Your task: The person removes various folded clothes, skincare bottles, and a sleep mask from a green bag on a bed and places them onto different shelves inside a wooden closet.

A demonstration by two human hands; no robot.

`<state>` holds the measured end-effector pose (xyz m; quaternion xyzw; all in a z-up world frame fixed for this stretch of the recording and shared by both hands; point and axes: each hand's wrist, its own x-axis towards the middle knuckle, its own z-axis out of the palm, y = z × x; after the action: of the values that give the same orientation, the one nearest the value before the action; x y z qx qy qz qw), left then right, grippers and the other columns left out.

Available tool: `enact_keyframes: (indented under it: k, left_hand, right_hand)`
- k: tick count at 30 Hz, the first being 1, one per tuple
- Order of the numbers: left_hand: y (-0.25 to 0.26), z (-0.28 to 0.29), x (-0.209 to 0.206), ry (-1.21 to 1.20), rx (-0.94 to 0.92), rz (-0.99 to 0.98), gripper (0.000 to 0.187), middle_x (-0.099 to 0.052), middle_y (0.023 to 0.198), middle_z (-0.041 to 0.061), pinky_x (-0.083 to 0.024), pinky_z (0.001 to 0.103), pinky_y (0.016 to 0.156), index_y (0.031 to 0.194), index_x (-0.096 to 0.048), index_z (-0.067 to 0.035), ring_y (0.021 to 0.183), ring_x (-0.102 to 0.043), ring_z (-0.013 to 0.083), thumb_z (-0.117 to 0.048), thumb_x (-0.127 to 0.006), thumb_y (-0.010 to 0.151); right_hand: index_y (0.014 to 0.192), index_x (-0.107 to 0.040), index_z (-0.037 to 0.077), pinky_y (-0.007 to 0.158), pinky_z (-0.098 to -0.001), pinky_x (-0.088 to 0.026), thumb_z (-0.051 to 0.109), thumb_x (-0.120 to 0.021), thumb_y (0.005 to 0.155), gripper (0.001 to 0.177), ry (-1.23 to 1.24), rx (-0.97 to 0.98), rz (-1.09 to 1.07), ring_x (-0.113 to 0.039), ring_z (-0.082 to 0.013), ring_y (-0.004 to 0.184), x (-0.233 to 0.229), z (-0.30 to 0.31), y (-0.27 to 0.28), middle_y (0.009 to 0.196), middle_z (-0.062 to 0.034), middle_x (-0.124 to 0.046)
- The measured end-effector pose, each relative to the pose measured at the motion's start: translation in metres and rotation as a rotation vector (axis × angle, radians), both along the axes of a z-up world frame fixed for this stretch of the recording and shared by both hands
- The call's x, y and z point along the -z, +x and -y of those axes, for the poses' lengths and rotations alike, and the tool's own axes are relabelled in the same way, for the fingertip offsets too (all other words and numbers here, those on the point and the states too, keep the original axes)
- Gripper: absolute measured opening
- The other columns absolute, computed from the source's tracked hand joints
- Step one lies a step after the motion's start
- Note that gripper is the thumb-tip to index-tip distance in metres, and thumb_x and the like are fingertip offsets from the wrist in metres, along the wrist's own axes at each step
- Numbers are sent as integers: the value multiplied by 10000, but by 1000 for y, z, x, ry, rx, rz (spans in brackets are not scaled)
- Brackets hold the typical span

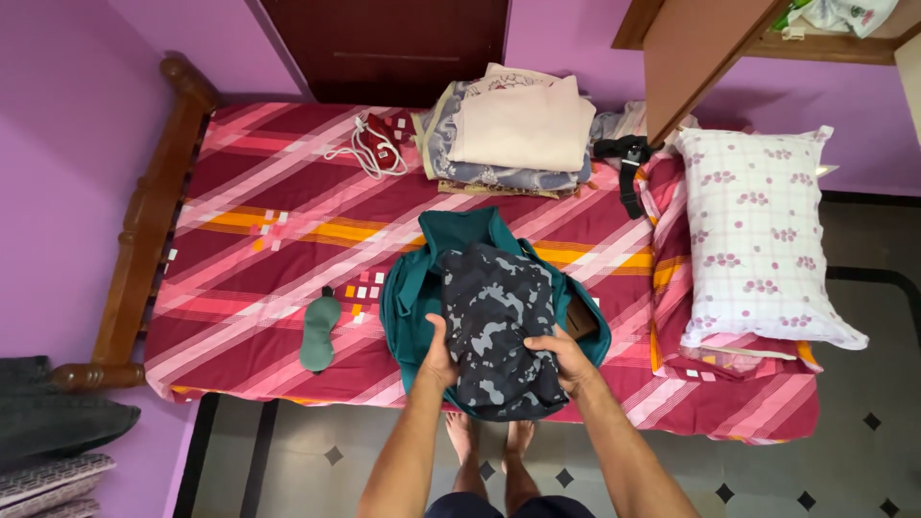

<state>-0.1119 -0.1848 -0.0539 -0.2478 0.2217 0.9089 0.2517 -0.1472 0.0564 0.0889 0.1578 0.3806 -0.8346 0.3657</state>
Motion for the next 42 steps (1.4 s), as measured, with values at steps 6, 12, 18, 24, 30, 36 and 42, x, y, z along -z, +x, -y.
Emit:
enact_keyframes:
  k: [6, 12, 18, 24, 30, 36, 42]
  left_hand:
    - [0, 1, -47, 27, -175, -8, 1118, -655, 1387, 144, -497, 525, 1072, 1425, -586, -75, 1262, -614, 350, -911, -524, 686]
    - [-9, 16, -63, -39, -49, -20, 434, -730, 1160, 153, -560, 479, 992, 1252, -654, -41, 1039, -714, 316, -320, -723, 927]
    - [-31, 24, -102, -36, -16, 5, 392, -756, 1066, 183, -607, 417, 904, 1150, -691, 40, 928, -748, 306, -219, -624, 863]
    - [-32, -65, -209, -1080, 377, -572, 675, -663, 1270, 203, -526, 435, 967, 1438, -505, -7, 1143, -658, 283, -406, -599, 901]
    - [-3, -83, -205, -1463, 468, -887, 710, -438, 1450, 295, -424, 416, 1067, 1508, -424, -34, 1338, -421, 367, -428, -717, 996]
    - [-40, -17, -175, -1112, -103, -525, 648, -613, 1380, 151, -478, 385, 1023, 1414, -527, 29, 1204, -582, 230, -389, -692, 947]
    - [-32, -7, -122, -283, 161, -187, 778, -648, 1395, 131, -494, 365, 1016, 1486, -532, 26, 1219, -628, 232, -561, -597, 981]
  right_hand:
    - [1376, -540, 37, 861, -409, -630, 11, -677, 791, 602, 92, -15, -14, -723, -272, 1029, -7, 2, -8, 1189, -138, -704]
    - [1347, -609, -40, 869, -357, -608, 87, -731, 878, 501, 341, -80, -147, -723, -199, 1014, -29, 6, -20, 1160, -103, -745]
    - [1473, -395, 73, 972, -370, -504, 156, -840, 831, 785, 1113, 172, -707, -599, -254, 1190, -26, 2, -24, 1376, -158, -569]
    - [1514, -442, 256, 1023, -321, -479, 447, -724, 832, 763, 129, 36, -267, -565, -148, 1285, -16, 21, -19, 1455, -7, -568]
    - [1128, -705, 49, 874, -439, -581, 326, -705, 923, 344, -173, 269, 72, -718, -300, 906, 58, -27, -23, 1027, -127, -759]
    - [1126, -704, 5, 907, -459, -579, 271, -567, 820, 428, -166, 382, 127, -730, -349, 921, 13, -22, -22, 1038, -169, -765]
    - [1199, -680, -4, 932, -464, -565, 249, -583, 806, 477, -165, 275, 110, -723, -351, 959, 13, -20, -23, 1099, -180, -753]
